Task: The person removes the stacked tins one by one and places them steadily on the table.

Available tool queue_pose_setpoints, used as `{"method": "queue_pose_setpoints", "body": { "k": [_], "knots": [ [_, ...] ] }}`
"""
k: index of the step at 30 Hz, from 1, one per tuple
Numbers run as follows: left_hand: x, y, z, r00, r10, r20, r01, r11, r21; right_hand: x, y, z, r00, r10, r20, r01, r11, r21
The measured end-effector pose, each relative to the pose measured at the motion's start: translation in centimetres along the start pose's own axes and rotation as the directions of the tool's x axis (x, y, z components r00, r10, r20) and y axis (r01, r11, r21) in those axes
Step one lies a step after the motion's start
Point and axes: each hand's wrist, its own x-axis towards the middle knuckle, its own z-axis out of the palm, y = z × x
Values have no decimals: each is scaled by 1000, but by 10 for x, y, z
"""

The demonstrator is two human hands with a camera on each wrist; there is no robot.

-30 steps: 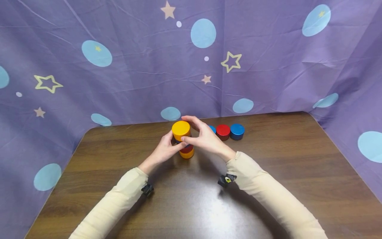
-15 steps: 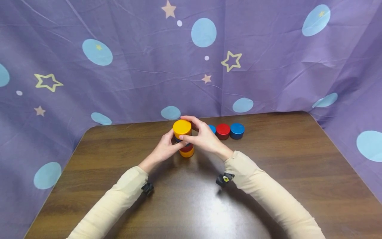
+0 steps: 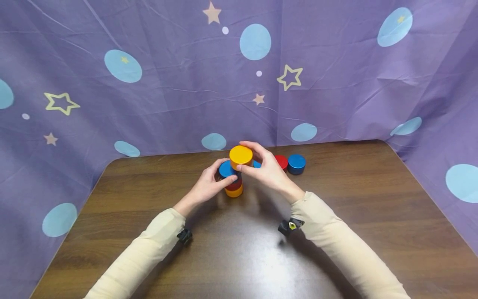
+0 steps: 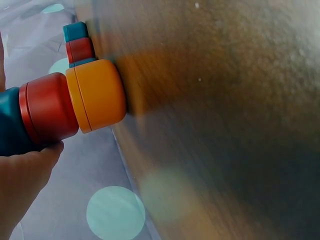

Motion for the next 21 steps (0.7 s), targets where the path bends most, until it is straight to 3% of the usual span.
{"method": "queue_pose_setpoints", "body": {
  "k": [13, 21],
  "knots": [
    [0, 0, 1, 1000, -12, -7, 12, 1000, 25, -15, 9, -27, 998, 9, -68, -4, 998, 69],
    [0, 1, 1, 1000, -8, -5, 8, 1000, 21, -28, 20, -43, 992, 43, -122, -40, 999, 33]
  ]
}}
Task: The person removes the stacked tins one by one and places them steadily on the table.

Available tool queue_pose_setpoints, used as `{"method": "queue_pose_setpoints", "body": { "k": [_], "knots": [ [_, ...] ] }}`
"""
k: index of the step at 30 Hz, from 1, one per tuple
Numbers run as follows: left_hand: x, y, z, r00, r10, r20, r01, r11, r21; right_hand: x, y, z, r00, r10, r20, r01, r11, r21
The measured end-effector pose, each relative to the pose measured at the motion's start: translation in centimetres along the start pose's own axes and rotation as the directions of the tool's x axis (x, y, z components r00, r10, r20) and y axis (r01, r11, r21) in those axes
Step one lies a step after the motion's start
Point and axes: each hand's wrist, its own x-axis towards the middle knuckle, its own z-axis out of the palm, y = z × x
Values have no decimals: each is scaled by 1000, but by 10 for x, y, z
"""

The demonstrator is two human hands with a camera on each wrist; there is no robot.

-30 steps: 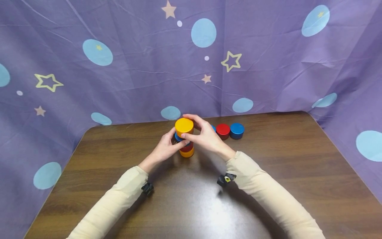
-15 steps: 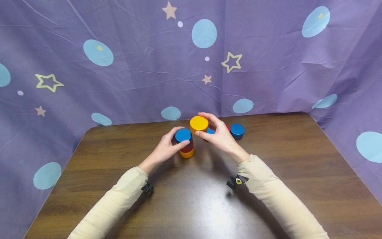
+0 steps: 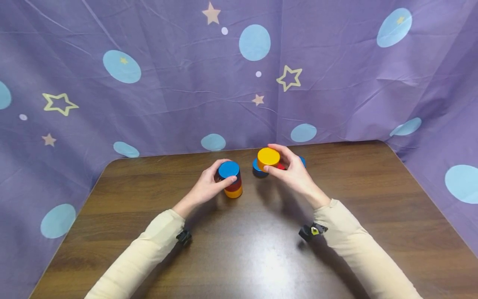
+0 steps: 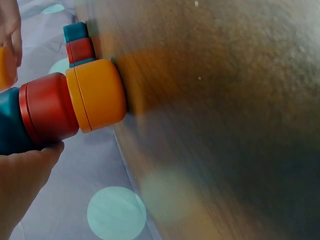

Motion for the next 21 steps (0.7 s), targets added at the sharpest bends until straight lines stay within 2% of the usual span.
{"method": "queue_pose_setpoints", "body": {
  "k": [12, 21],
  "knots": [
    [0, -1, 0, 1000, -13, 4, 13, 1000, 7, -13, 14, -20, 999, 12, -37, -13, 999, -47],
    [1, -3, 1, 1000, -7, 0, 7, 1000, 7, -21, 21, -29, 996, 50, -69, -49, 999, 20]
  ]
}}
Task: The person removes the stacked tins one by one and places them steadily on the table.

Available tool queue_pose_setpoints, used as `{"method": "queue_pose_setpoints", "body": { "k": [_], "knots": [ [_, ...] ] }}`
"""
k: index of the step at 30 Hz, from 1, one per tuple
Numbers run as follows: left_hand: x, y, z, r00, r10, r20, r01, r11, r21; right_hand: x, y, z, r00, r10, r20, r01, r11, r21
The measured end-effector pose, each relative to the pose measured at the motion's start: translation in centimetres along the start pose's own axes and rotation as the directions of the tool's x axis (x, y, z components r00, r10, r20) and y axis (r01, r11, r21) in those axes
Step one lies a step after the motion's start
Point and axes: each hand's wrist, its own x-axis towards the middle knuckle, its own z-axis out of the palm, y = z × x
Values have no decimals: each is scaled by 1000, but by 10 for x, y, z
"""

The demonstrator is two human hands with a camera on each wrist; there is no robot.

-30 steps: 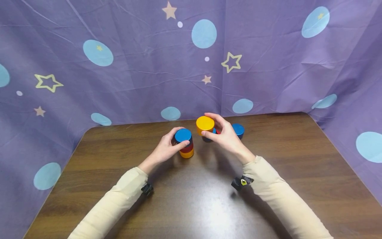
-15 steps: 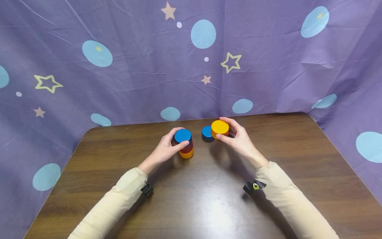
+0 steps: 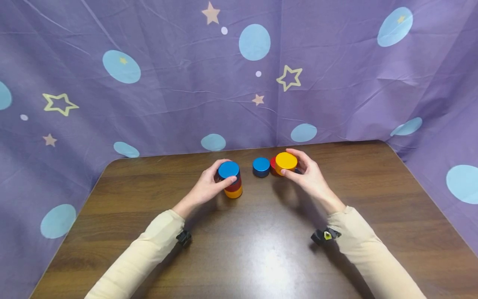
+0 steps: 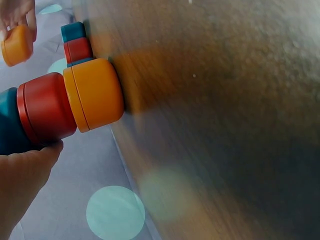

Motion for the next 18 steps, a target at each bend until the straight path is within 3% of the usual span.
{"method": "queue_pose_setpoints", "body": {
  "k": [10, 18],
  "knots": [
    [-2, 3, -1, 1000, 10, 5, -10, 1000, -10, -7, 10, -13, 999, 20, -32, -15, 988, 153],
    [-1, 2, 0, 1000, -7, 8, 7, 1000, -6, -13, 19, -27, 998, 9, -66, -3, 995, 95]
  ]
}}
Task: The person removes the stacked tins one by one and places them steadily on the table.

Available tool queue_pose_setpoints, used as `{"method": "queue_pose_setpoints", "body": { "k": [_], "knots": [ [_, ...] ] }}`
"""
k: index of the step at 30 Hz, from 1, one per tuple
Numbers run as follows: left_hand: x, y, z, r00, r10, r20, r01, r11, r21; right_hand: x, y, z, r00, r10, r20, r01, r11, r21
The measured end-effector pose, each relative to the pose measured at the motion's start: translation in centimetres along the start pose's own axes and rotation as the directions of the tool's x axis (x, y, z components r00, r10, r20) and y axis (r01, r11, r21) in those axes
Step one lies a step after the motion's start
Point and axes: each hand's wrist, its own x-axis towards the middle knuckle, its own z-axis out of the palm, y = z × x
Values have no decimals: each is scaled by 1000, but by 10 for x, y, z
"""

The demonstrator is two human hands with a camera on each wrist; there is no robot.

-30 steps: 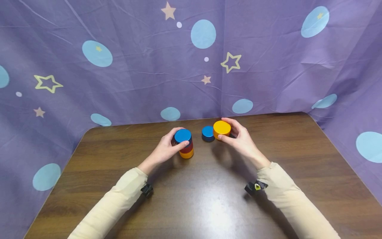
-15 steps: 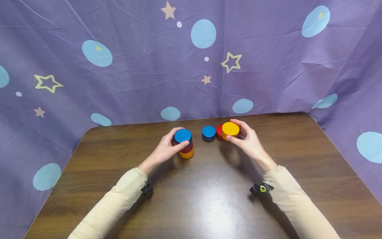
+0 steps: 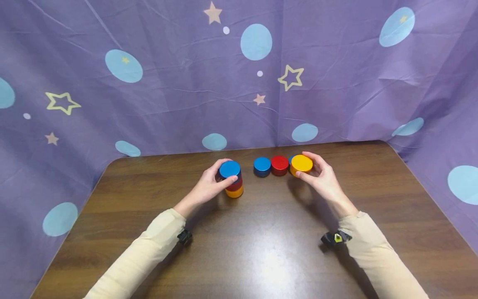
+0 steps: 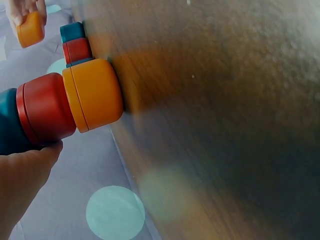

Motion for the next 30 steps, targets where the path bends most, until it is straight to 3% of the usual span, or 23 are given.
{"method": "queue_pose_setpoints", "body": {
  "k": [7, 12, 20, 25, 30],
  "knots": [
    [1, 0, 0, 1000, -3, 3, 3, 1000, 1, -4, 7, -14, 998, 17, -57, -20, 999, -50],
    [0, -1, 0, 1000, 6, -8, -6, 1000, 0, -5, 13, -21, 997, 24, -77, -35, 989, -146],
    [-13, 44, -7, 1000, -8, 15, 7, 1000, 7, -1, 25, -33, 997, 24, -79, -42, 972, -233],
    [-12, 42, -7, 1000, -11, 19, 11, 1000, 6, 4, 28, -40, 996, 59, -74, -78, 955, -285],
    [-4, 16, -1, 1000, -4, 16, 4, 1000, -2, 9, 30, -45, 994, 84, -67, -101, 949, -300]
  ]
}}
